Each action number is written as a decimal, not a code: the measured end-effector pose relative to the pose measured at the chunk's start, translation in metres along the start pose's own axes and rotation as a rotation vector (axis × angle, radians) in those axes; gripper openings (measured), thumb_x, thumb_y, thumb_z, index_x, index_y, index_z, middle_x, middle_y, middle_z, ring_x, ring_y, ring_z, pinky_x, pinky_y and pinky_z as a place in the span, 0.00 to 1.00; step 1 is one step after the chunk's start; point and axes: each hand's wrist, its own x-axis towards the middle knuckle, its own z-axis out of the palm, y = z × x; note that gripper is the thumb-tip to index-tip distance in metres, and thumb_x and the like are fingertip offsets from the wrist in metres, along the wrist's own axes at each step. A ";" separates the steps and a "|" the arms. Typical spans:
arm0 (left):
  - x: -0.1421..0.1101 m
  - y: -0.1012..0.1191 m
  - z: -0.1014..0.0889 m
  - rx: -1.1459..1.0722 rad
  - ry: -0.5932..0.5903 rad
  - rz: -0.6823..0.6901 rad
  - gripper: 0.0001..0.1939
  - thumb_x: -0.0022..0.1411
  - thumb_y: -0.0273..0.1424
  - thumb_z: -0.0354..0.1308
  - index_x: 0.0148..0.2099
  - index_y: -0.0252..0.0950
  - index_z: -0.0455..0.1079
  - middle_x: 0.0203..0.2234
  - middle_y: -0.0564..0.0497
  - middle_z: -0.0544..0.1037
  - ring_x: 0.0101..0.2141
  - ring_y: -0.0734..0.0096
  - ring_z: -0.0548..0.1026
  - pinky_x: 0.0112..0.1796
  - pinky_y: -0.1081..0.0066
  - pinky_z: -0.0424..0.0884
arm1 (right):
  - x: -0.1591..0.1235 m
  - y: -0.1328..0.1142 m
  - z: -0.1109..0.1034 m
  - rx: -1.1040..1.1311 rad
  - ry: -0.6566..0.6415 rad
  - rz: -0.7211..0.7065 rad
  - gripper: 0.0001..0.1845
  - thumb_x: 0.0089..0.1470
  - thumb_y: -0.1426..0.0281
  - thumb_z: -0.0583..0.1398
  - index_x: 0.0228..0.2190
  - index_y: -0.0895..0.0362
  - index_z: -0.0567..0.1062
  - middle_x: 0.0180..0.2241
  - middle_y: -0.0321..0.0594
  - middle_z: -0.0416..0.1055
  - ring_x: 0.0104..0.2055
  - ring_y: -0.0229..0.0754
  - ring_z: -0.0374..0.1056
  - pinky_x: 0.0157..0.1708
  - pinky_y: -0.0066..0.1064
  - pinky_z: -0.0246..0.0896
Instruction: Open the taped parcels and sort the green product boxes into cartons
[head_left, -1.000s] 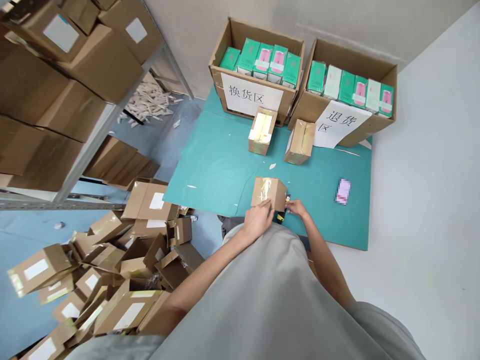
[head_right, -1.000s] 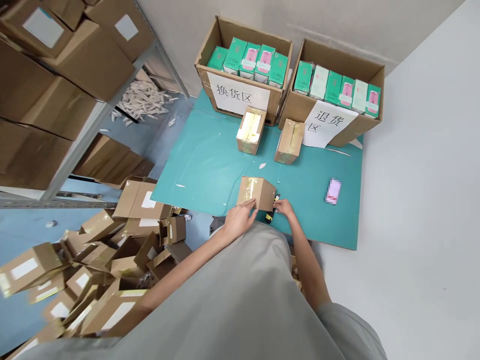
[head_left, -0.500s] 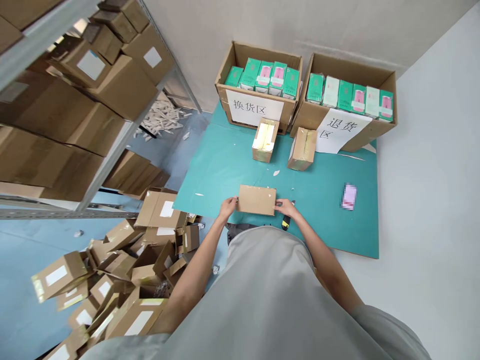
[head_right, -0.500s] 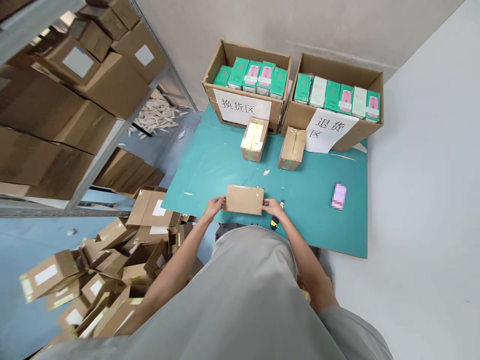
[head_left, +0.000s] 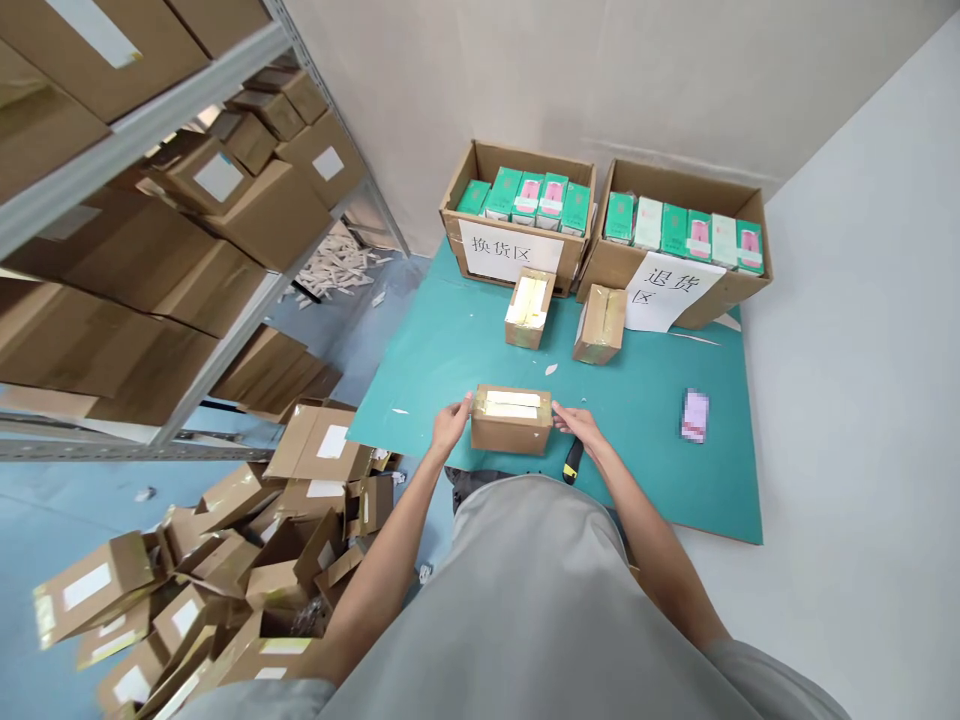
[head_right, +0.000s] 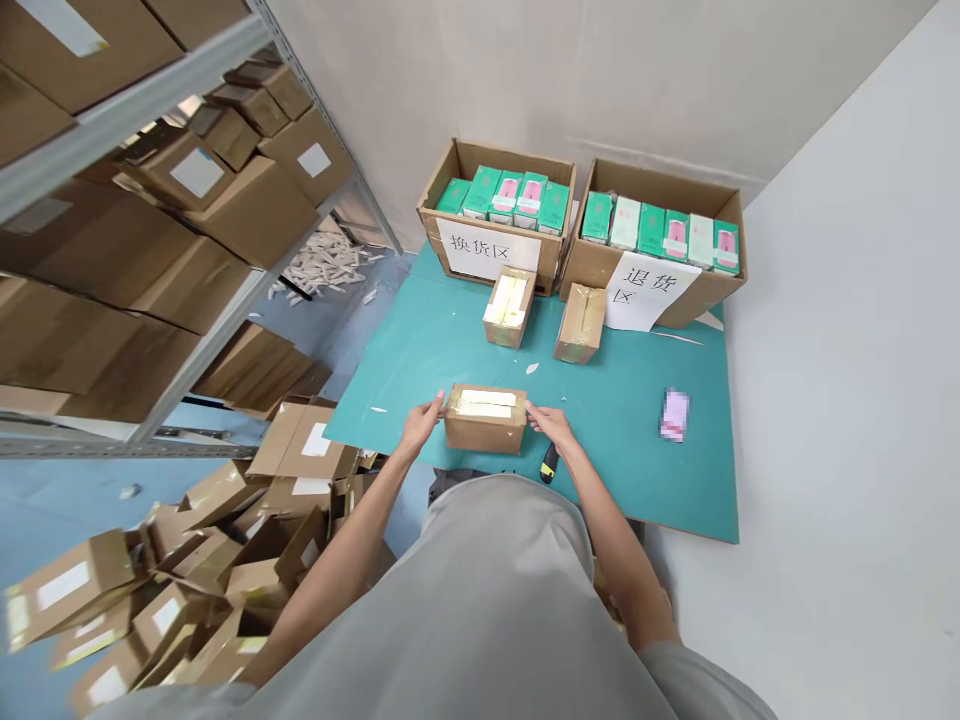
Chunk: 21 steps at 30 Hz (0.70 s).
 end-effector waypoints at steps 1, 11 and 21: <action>-0.006 -0.002 0.000 -0.022 0.017 0.038 0.37 0.71 0.62 0.57 0.50 0.33 0.86 0.51 0.36 0.89 0.54 0.44 0.86 0.56 0.56 0.80 | -0.004 0.004 0.001 -0.002 0.016 -0.032 0.28 0.58 0.43 0.73 0.37 0.57 0.89 0.41 0.49 0.89 0.45 0.51 0.85 0.46 0.35 0.82; -0.030 -0.023 0.000 0.040 0.073 0.023 0.22 0.65 0.53 0.70 0.46 0.39 0.88 0.47 0.42 0.91 0.46 0.47 0.88 0.54 0.54 0.83 | -0.027 0.018 0.016 -0.343 0.092 -0.186 0.20 0.64 0.49 0.68 0.35 0.51 0.90 0.41 0.47 0.90 0.48 0.63 0.86 0.51 0.43 0.80; 0.012 -0.003 -0.008 0.044 0.030 -0.035 0.27 0.67 0.47 0.73 0.58 0.32 0.82 0.56 0.32 0.87 0.60 0.43 0.84 0.62 0.50 0.79 | 0.012 0.005 -0.011 -0.310 0.233 -0.123 0.25 0.63 0.49 0.70 0.52 0.53 0.87 0.53 0.51 0.87 0.57 0.60 0.84 0.61 0.45 0.75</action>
